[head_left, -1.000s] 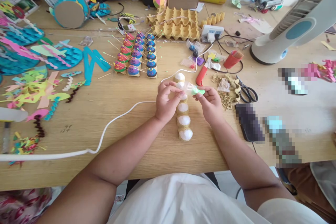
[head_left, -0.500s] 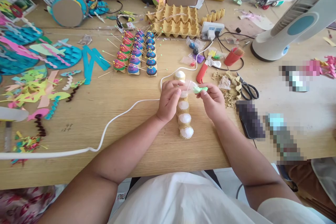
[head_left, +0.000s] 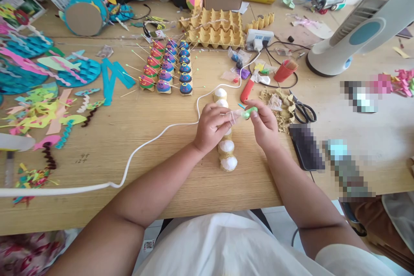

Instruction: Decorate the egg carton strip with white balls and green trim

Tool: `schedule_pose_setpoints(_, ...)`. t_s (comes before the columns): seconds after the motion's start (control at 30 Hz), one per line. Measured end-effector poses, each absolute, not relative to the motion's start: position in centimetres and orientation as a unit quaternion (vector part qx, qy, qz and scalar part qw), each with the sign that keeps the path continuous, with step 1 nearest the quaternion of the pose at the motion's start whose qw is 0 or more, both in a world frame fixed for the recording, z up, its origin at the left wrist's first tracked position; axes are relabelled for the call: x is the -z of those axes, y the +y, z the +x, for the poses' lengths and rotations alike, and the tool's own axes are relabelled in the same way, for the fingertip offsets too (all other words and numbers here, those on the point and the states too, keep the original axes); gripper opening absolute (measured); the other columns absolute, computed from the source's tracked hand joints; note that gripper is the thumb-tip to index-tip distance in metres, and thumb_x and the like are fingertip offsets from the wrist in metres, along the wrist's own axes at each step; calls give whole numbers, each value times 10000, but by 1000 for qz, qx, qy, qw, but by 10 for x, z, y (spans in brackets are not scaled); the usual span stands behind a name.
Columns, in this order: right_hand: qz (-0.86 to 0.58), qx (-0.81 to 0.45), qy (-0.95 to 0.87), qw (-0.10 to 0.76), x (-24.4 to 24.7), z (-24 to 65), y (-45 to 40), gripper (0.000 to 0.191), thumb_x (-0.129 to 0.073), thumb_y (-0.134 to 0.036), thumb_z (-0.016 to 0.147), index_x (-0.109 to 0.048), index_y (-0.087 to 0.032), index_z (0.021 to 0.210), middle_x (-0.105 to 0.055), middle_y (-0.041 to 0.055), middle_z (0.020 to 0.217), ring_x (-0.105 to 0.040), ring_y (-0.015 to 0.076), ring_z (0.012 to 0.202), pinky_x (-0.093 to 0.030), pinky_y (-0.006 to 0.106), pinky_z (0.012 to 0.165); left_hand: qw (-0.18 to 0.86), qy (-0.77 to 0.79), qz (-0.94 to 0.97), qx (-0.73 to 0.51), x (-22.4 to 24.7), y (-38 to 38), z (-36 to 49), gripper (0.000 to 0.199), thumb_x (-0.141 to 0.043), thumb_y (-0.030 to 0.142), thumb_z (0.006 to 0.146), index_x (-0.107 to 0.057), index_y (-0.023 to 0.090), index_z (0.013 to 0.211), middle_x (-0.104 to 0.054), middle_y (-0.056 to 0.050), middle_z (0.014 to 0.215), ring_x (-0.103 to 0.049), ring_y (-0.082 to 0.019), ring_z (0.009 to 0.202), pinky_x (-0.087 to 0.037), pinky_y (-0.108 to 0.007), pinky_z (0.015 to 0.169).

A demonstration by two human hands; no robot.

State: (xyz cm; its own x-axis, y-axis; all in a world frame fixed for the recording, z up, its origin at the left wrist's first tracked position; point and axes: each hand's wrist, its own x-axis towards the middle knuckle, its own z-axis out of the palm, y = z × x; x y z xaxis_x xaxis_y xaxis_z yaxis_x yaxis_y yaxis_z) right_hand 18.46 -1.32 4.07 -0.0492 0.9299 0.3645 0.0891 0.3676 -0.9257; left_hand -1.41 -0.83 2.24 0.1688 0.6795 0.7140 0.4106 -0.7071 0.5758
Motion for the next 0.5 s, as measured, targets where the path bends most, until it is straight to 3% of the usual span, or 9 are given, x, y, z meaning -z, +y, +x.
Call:
schedule_pose_setpoints(0.17, -401, -421, -584, 566, -35, 180, -11, 373, -714, -577, 933, -705, -387, 1254, -694, 7, 1010, -628, 178, 846, -583, 357, 805, 96, 378, 730, -562, -22, -12, -10, 145, -677, 294, 1009, -818, 282, 1043, -774, -17, 886, -627, -178, 876, -515, -357, 854)
schedule_pose_setpoints(0.23, -391, -446, -554, 584, -33, 178, -10, 374, -758, -570, 900, -679, -376, 1209, -681, -6, 964, -621, 158, 805, -581, 332, 783, 89, 384, 722, -569, -23, -14, -9, 158, -676, 283, 1010, -812, 274, 1089, -782, -20, 907, -634, -174, 876, -517, -353, 859)
schedule_pose_setpoints(0.33, -379, -487, -524, 587, -32, 175, -7, 380, -771, -603, 873, -642, -350, 1126, -641, -25, 878, -607, 142, 742, -577, 310, 732, 125, 389, 712, -572, -23, -15, -8, 179, -694, 345, 1002, -808, 266, 1115, -808, -31, 991, -666, -174, 893, -531, -362, 879)
schedule_pose_setpoints(0.5, -379, -522, -513, 566, -30, 174, -6, 397, -818, -597, 827, -668, -311, 1059, -663, -25, 858, -604, 133, 725, -564, 303, 711, 190, 425, 677, -570, -21, -13, -11, 276, -680, 498, 989, -823, 262, 990, -806, -33, 920, -692, -193, 877, -547, -380, 859)
